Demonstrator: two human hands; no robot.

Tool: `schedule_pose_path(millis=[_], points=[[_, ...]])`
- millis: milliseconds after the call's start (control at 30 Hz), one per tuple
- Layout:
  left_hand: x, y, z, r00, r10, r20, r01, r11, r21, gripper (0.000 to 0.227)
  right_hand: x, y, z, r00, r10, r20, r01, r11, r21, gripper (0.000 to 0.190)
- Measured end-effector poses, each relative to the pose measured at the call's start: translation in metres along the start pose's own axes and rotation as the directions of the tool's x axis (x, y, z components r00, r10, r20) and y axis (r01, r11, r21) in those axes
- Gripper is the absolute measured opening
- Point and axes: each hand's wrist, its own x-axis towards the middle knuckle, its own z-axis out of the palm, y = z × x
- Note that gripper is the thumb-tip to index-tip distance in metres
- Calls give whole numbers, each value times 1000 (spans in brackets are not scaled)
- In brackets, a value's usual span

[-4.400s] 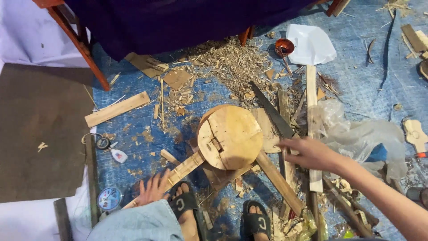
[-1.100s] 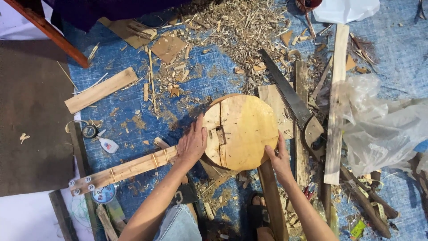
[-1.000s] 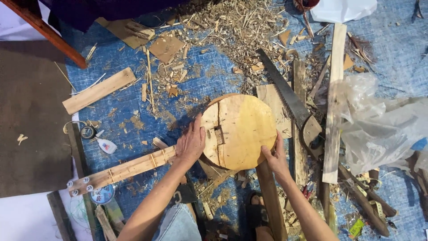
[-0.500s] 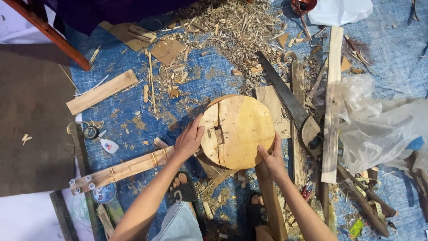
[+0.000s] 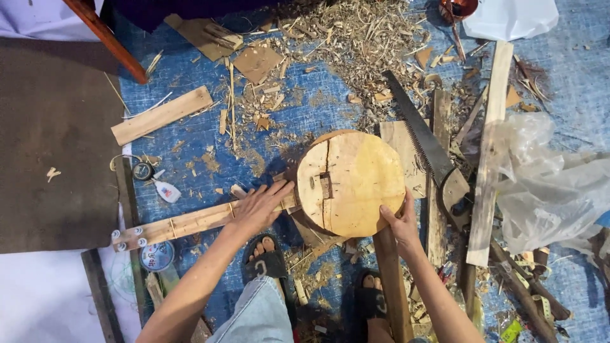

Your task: Fitting wooden components together to build a stringed instrument and using a hand saw to trim wood.

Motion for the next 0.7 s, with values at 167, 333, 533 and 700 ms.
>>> schedule_pose_path(millis=[167,333,533,700], points=[[19,-19,30,994,-93,58,88,992,86,61,-6,-5,-2,1000,26,6,-25,999,-29,91],[17,-9,16,997,-79,13,75,980,184,55,10,37,-17,1000,-19,-9,19,1000,-15,91],[10,4,-38,992,-40,123,14,979,206,80,24,49,-22,999,-40,-11,40,999,-3,91],[2,-16,-95,986,-83,148,30,943,331,87,25,49,-23,1000,-25,10,25,1000,2,90]])
